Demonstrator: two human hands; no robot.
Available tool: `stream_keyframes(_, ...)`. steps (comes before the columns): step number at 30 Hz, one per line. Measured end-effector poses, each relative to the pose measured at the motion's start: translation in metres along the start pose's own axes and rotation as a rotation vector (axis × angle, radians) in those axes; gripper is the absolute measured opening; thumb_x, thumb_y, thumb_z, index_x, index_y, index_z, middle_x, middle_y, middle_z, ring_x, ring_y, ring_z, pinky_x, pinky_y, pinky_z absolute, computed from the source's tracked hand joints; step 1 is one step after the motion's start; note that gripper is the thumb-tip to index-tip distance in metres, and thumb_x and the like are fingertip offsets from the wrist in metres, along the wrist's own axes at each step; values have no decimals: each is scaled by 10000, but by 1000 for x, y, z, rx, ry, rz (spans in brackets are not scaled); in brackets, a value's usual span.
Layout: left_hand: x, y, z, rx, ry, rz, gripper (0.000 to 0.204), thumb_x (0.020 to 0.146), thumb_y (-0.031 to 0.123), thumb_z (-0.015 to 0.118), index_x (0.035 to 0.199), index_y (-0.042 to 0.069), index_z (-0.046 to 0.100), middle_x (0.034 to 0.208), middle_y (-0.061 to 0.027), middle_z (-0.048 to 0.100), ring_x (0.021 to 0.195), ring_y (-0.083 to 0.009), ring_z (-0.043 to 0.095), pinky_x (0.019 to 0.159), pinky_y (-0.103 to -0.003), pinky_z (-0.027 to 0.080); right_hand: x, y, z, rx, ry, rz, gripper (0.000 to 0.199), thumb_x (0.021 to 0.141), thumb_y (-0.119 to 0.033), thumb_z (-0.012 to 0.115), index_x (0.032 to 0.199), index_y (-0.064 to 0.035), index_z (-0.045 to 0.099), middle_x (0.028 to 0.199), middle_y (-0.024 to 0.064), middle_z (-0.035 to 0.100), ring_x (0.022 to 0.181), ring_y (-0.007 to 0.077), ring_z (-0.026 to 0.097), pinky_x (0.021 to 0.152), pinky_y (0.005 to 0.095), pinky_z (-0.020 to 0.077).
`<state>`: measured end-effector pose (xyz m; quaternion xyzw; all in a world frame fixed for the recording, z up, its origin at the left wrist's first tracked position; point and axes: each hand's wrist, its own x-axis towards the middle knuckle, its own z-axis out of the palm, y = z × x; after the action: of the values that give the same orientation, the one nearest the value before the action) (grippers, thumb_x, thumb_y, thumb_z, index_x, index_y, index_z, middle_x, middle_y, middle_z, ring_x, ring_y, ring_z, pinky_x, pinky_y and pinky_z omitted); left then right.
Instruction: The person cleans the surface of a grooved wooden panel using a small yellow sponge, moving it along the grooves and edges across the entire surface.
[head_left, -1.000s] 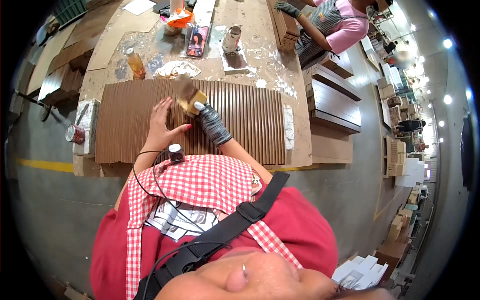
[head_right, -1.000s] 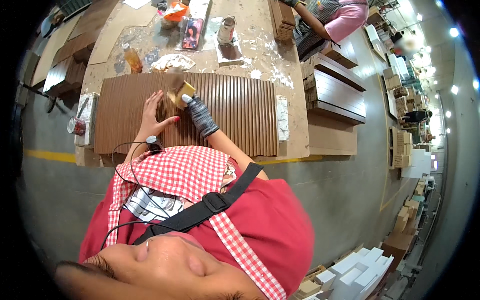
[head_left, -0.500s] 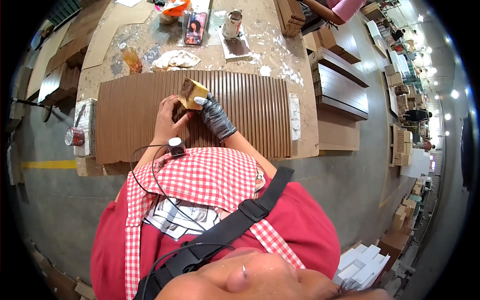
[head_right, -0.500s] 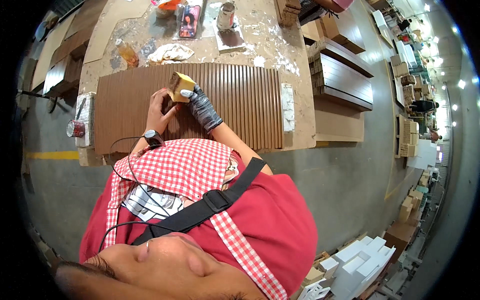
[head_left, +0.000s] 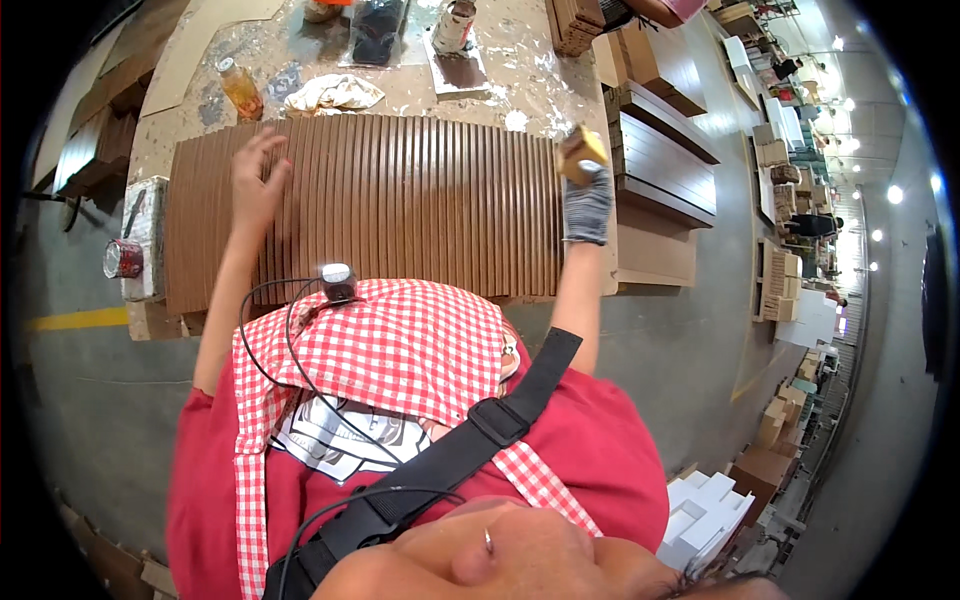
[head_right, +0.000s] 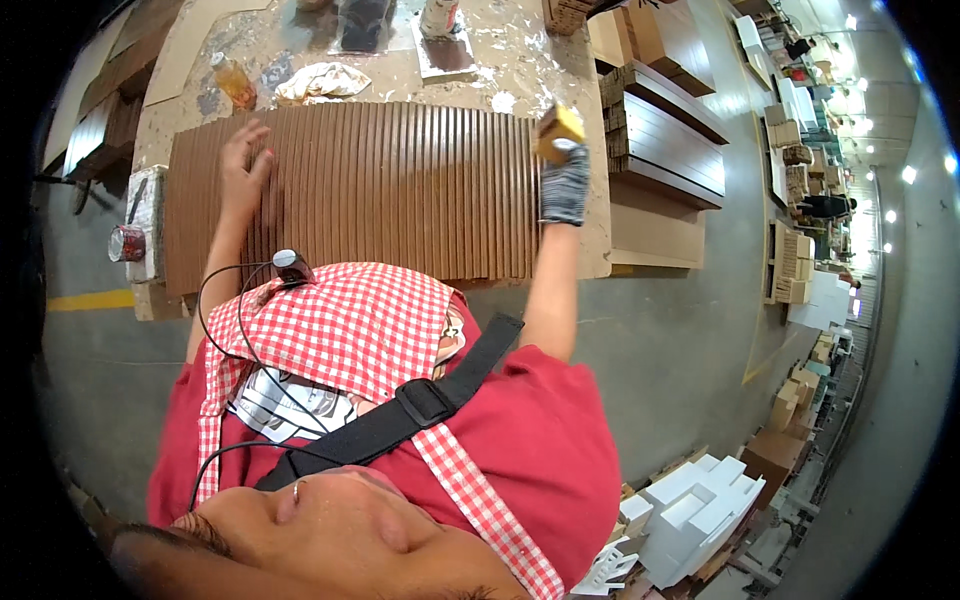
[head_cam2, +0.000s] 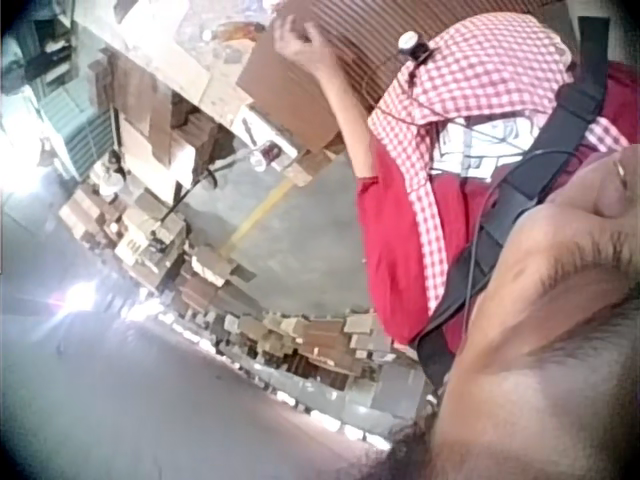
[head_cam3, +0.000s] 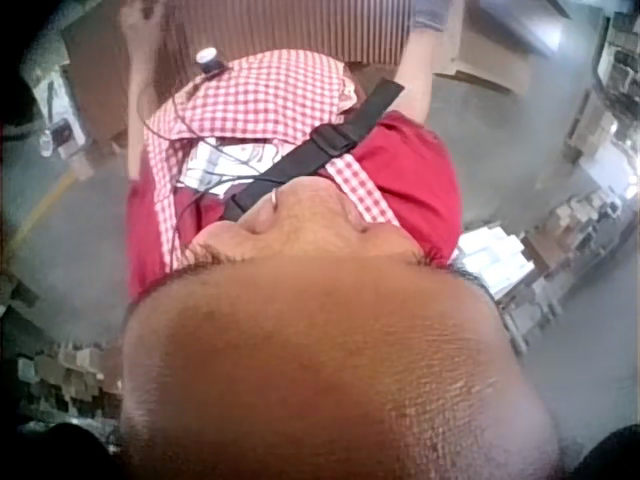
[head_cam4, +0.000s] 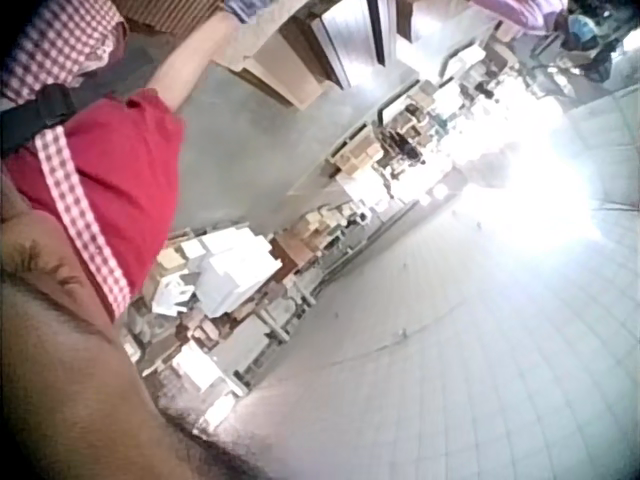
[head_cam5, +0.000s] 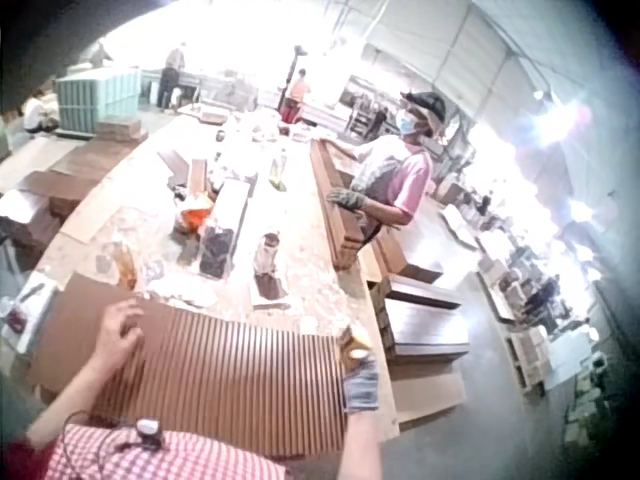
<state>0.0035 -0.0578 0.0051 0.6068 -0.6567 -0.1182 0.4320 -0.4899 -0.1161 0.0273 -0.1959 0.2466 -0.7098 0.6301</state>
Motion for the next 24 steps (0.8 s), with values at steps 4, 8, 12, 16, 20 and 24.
stream_keyframes(4,21,-85,-22,426,6,-33,363,901,282,501,1240,158,532,1356,-105,422,1255,-284,372,1065,-429,258,19,-23,-8,-335,63,-3,499,738,-107,681,1191,-12,494,1127,102,567,1017,230,563,935,333,463)
stream_keyframes(8,13,-85,-10,583,-9,-40,418,936,354,422,1306,164,466,1399,-95,376,1287,-283,339,1080,-435,222,40,-3,-8,-1367,-2,-245,479,758,-206,738,1162,-14,565,1067,76,613,921,151,570,839,268,451)
stream_keyframes(12,18,-84,-8,593,-46,-64,442,940,387,398,1336,193,425,1424,-66,345,1321,-248,294,1099,-427,194,54,16,-4,-1858,-116,-363,379,729,-169,730,1042,13,620,997,173,628,934,277,601,853,337,454)
stream_keyframes(16,18,-84,-8,607,-59,-94,440,937,393,395,1338,213,423,1421,-57,347,1323,-235,289,1108,-416,186,55,24,3,-2000,-188,-401,287,729,-154,701,984,-32,651,986,176,627,918,332,591,826,373,465)
stream_keyframes(20,12,-91,-14,588,-47,-90,428,941,373,402,1333,201,430,1423,-60,347,1319,-255,297,1093,-433,206,44,35,10,-2080,-235,-400,212,770,-121,626,969,-51,655,964,186,625,884,350,591,811,381,471)
stream_keyframes(24,22,-79,2,588,-68,-77,432,941,376,395,1340,209,417,1425,-51,341,1321,-239,292,1104,-423,195,7,16,5,-2131,-201,-350,196,773,-76,614,963,-59,659,960,191,622,880,338,595,815,377,470)
